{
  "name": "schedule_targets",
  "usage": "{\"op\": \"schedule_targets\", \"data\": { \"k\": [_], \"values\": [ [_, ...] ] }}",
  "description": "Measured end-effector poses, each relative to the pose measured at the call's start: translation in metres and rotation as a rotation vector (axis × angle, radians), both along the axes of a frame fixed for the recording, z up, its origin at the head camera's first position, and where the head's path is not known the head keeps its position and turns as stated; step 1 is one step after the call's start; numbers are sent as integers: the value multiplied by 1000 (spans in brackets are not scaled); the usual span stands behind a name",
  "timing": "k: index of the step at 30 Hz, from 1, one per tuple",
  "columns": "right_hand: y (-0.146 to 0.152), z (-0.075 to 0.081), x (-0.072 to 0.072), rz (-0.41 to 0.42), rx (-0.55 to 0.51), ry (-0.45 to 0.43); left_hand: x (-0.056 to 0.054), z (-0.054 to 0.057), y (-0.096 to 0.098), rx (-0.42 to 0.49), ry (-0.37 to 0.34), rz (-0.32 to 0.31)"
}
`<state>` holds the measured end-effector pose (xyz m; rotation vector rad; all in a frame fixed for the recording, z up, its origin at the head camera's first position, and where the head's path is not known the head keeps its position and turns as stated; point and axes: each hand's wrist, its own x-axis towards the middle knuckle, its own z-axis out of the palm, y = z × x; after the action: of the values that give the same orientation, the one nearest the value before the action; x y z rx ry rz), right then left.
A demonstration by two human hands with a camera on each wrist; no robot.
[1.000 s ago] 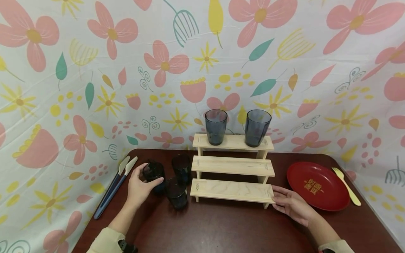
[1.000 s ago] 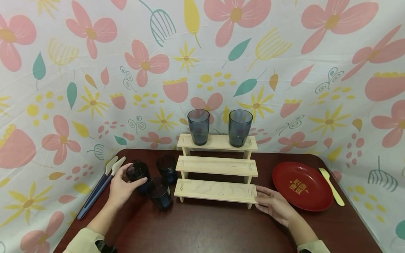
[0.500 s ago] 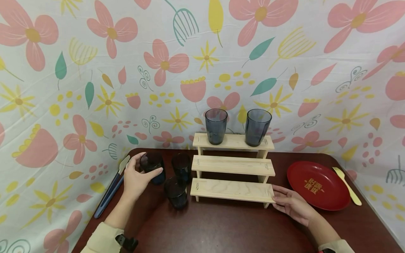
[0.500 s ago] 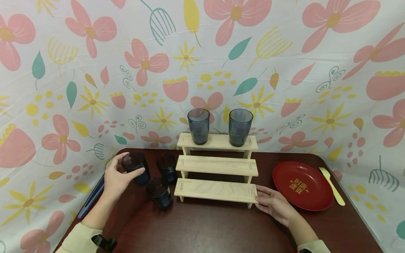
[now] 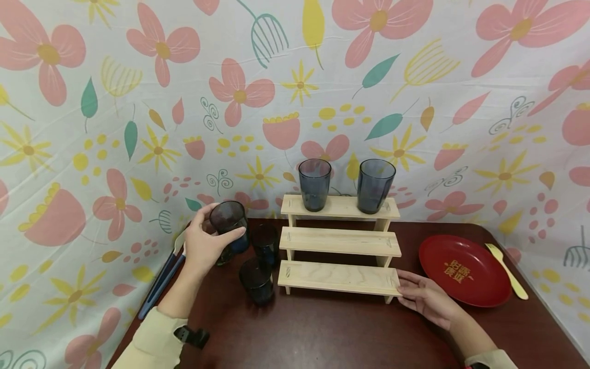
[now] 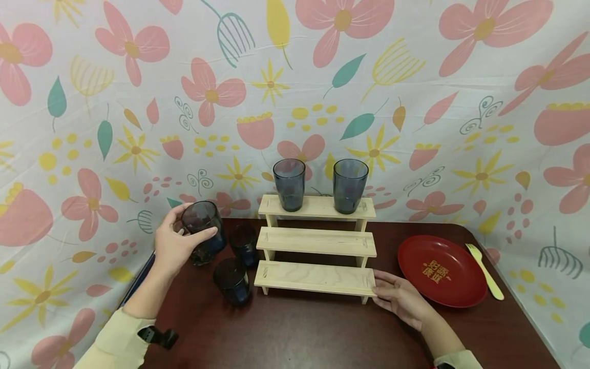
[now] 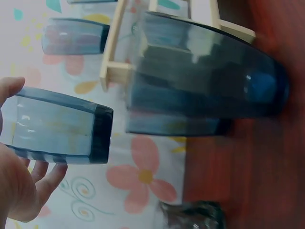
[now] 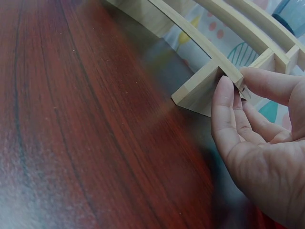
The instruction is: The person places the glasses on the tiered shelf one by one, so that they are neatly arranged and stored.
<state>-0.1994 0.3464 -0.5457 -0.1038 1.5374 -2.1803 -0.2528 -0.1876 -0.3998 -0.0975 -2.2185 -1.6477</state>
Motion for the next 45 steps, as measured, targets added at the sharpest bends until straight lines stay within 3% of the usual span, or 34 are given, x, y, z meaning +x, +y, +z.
{"op": "schedule_targets", "data": {
  "k": [3, 11, 16, 22, 26, 36, 45],
  "values": [
    [0, 0, 0, 0, 3, 0, -2, 9, 10, -9, 5, -17],
    [0, 1, 1, -1, 3, 1, -13, 26, 47, -3, 114, -125],
    [1, 2, 2, -3, -13, 3, -17, 36, 78, -5, 122, -189],
    [1, 2, 2, -3, -21, 9, -20, 41, 119, -32, 140, -284],
    [1, 1, 2, -5, -15, 12, -22, 42, 149, -65, 104, -322],
    [1, -2, 0, 0, -27, 3, -22, 27, 217, -110, 3, -378],
    [1, -1, 0, -1, -23, -4, -24, 7, 256, -117, 24, -391]
  ]
}}
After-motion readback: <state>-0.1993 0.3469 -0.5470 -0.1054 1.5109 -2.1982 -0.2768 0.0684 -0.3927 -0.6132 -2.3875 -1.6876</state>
